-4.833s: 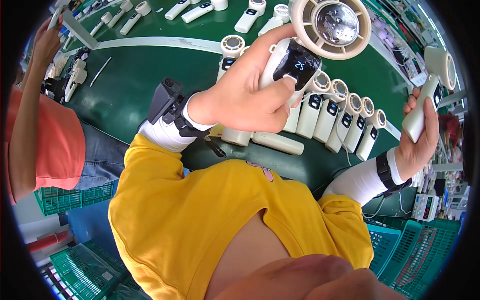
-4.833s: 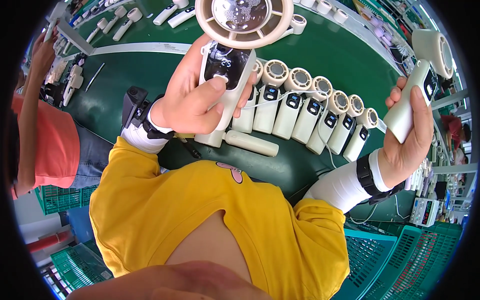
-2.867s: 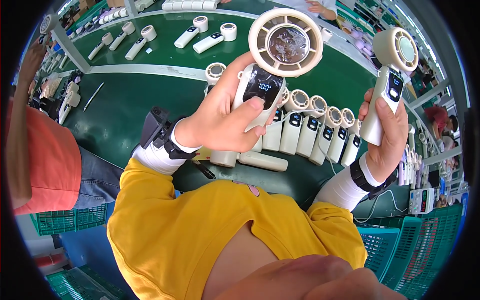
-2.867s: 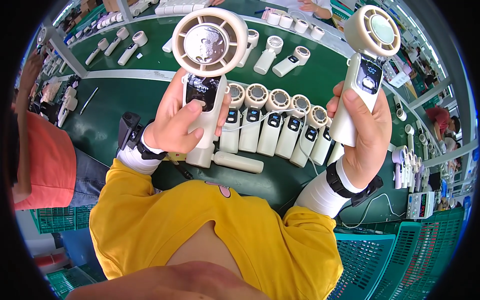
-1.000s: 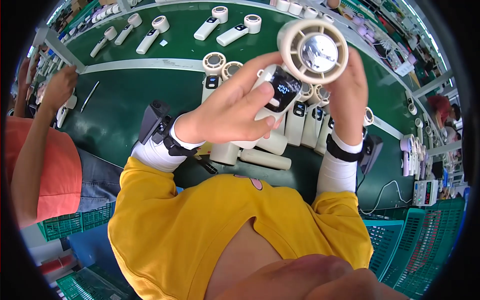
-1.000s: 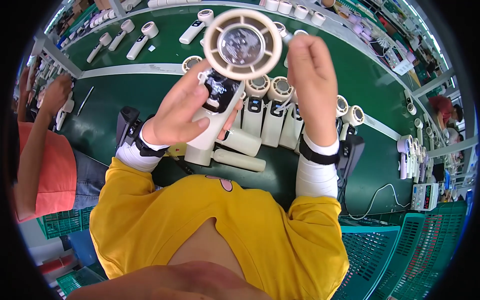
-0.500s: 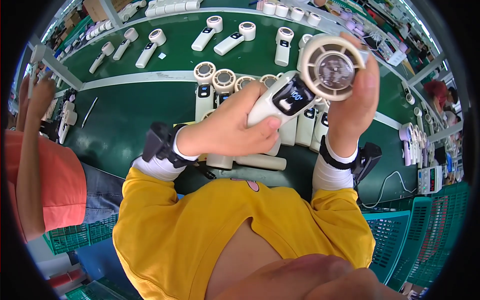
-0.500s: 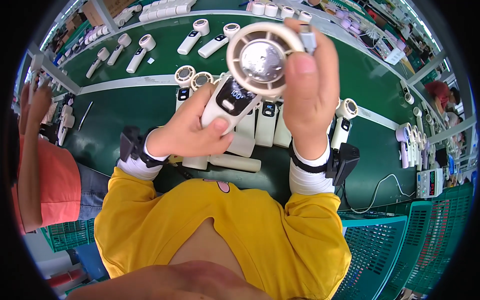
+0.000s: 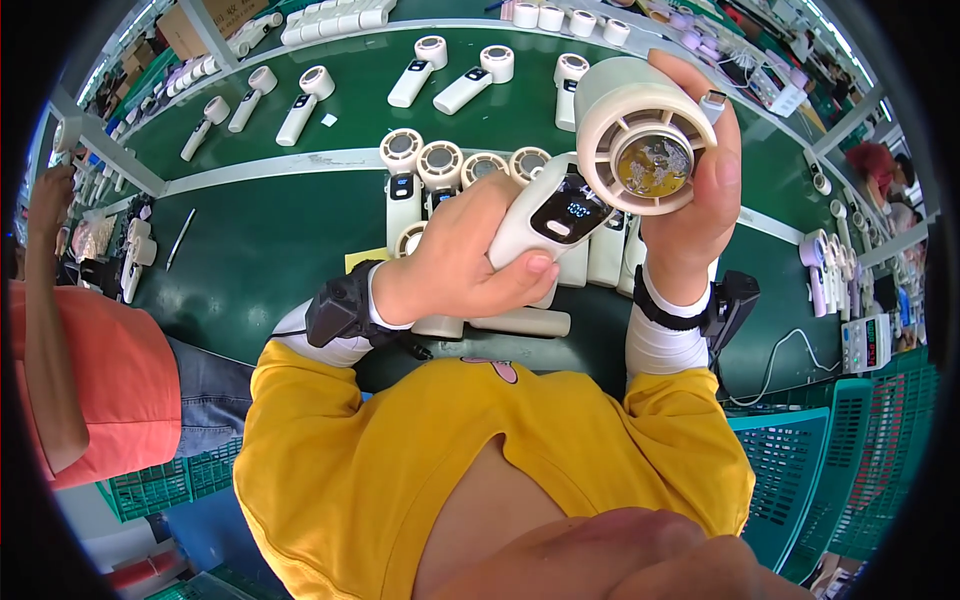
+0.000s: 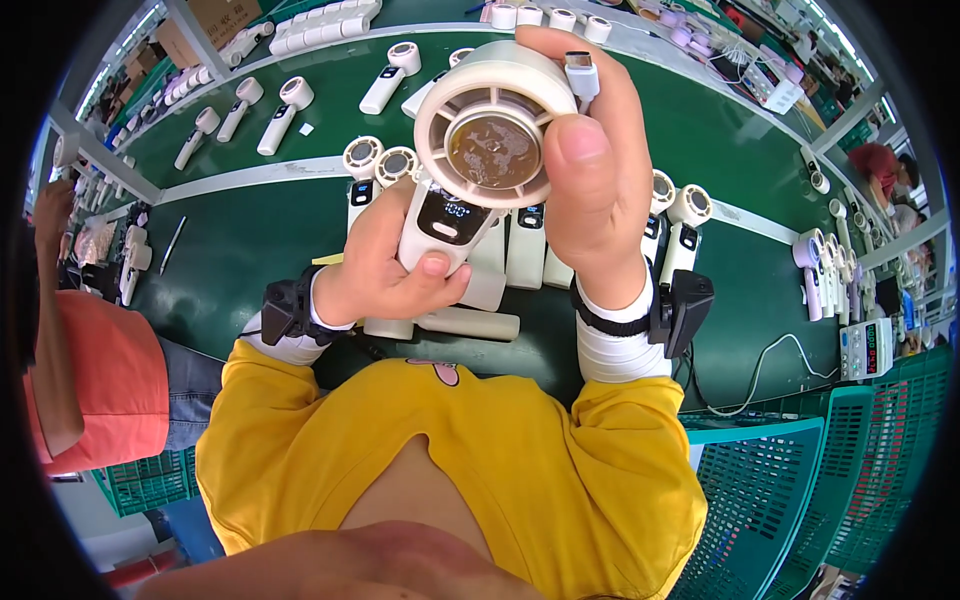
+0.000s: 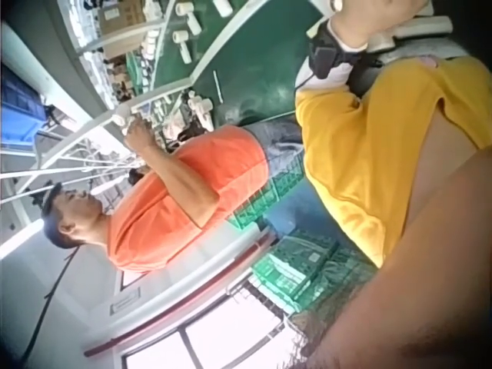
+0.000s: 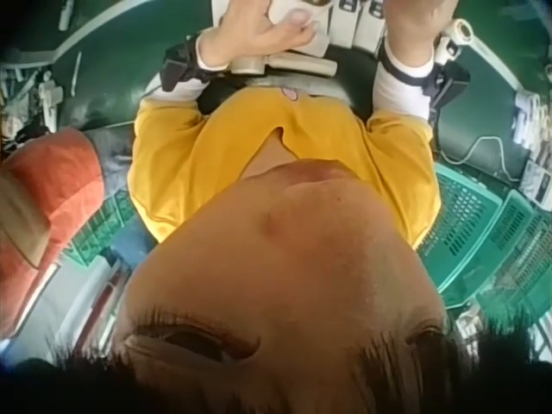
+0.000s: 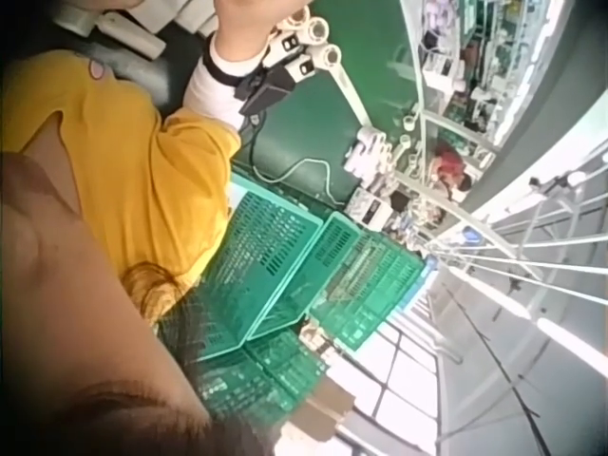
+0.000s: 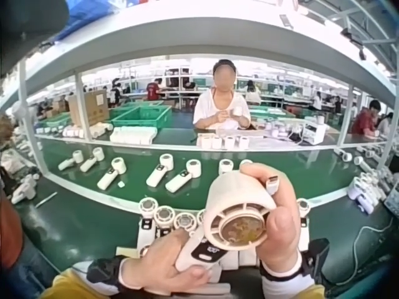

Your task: Inspecting and testing handheld portable fans on a factory assembly line.

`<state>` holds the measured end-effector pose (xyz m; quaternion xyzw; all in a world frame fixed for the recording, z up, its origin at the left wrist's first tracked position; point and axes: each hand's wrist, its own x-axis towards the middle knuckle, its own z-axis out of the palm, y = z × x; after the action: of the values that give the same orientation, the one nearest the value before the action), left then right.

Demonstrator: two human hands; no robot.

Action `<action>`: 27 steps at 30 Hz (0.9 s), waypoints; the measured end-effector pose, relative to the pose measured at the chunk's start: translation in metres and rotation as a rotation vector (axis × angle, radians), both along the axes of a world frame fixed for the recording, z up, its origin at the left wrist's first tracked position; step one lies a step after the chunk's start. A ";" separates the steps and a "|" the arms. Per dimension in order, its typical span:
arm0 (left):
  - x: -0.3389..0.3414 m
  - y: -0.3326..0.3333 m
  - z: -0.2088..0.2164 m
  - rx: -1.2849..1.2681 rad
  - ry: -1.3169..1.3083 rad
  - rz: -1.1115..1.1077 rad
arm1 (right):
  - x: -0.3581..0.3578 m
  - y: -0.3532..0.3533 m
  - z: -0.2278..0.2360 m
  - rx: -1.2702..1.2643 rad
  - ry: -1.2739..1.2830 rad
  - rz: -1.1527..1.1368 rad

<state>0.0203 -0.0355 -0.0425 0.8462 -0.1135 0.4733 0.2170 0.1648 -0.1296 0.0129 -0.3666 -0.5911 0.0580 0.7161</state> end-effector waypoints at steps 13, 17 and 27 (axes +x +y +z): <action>-0.008 0.001 -0.002 -0.028 0.041 0.015 | -0.007 0.006 -0.004 -0.051 0.093 -0.021; -0.017 0.009 0.008 0.049 0.075 0.000 | -0.019 0.011 -0.005 -0.221 0.354 0.005; -0.014 -0.003 0.004 -0.876 0.517 -0.399 | -0.005 0.004 -0.010 0.093 -0.125 -0.204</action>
<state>0.0062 -0.0383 -0.0381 0.7275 -0.0073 0.2025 0.6555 0.1596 -0.1260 0.0025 -0.3943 -0.5962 -0.0657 0.6963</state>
